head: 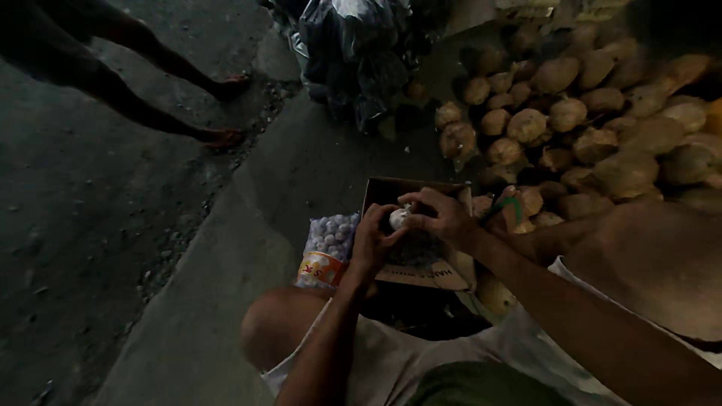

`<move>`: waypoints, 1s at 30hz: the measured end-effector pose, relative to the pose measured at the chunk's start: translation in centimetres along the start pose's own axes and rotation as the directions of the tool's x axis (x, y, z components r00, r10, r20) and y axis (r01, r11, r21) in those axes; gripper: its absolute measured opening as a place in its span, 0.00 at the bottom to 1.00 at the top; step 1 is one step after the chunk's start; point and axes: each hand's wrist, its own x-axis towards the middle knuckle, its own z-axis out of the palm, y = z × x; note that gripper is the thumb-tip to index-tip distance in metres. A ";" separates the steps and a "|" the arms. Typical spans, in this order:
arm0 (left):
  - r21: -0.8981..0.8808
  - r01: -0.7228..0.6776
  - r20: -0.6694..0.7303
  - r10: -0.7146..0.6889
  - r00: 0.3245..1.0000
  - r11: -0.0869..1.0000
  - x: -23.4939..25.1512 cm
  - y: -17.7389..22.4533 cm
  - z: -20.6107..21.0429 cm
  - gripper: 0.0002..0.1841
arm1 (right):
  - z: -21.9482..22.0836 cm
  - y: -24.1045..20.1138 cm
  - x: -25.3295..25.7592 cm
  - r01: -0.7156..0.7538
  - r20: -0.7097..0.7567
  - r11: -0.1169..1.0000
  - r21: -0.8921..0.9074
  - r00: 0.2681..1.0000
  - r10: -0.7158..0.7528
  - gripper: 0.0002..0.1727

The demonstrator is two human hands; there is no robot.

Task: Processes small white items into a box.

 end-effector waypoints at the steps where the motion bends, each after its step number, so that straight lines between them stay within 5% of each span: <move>1: 0.066 -0.020 0.013 0.019 1.000 0.998 -0.2 0.2 0.0 0.21 | 0.2 0.2 -0.1 0.059 0.001 0.997 -0.051 0.998 -0.059 0.16; 4: 0.120 -0.063 0.051 0.057 0.997 0.991 -0.4 0.5 0.0 0.24 | 0.6 0.3 -0.2 0.126 -0.042 0.987 -0.102 0.990 -0.131 0.09; 9: 0.032 -0.064 0.038 0.062 0.997 0.997 0.2 0.5 0.0 0.22 | 1.3 0.2 -0.3 -0.156 -0.106 0.905 0.397 0.971 0.214 0.08; 18: -0.192 0.014 0.078 0.001 0.997 0.981 -0.4 0.1 0.1 0.23 | 0.2 0.9 0.5 -0.190 -0.264 0.758 0.625 0.862 0.433 0.20; 21: -0.331 -0.005 0.063 0.027 0.998 0.944 -0.5 0.1 -0.2 0.27 | -1.0 1.5 0.8 -0.302 -0.311 0.847 0.438 0.833 0.457 0.23; 23: -0.346 -0.032 0.031 0.046 0.998 0.938 -0.3 -0.2 -0.1 0.26 | -1.1 1.7 0.8 -0.382 -0.146 0.907 0.177 0.901 0.408 0.15; 24: -0.312 -0.046 0.013 0.053 0.999 0.949 -0.2 -0.4 -0.1 0.26 | -0.9 1.7 0.9 -0.400 -0.052 0.915 0.053 0.914 0.403 0.22; 25: -0.257 -0.052 -0.003 0.053 0.999 0.965 0.0 -0.7 -0.3 0.26 | -0.5 2.1 0.9 -0.390 -0.022 0.919 -0.061 0.921 0.389 0.28; 27: -0.184 -0.018 -0.022 0.015 1.000 0.983 -0.2 -0.6 -1.2 0.28 | 0.3 3.1 0.4 -0.301 -0.092 0.901 -0.312 0.954 0.287 0.22; 30: -0.334 0.032 -0.042 -0.049 0.998 0.942 -1.5 1.1 -5.5 0.23 | 0.7 3.5 -0.1 -0.163 -0.091 0.835 -0.525 0.987 0.135 0.22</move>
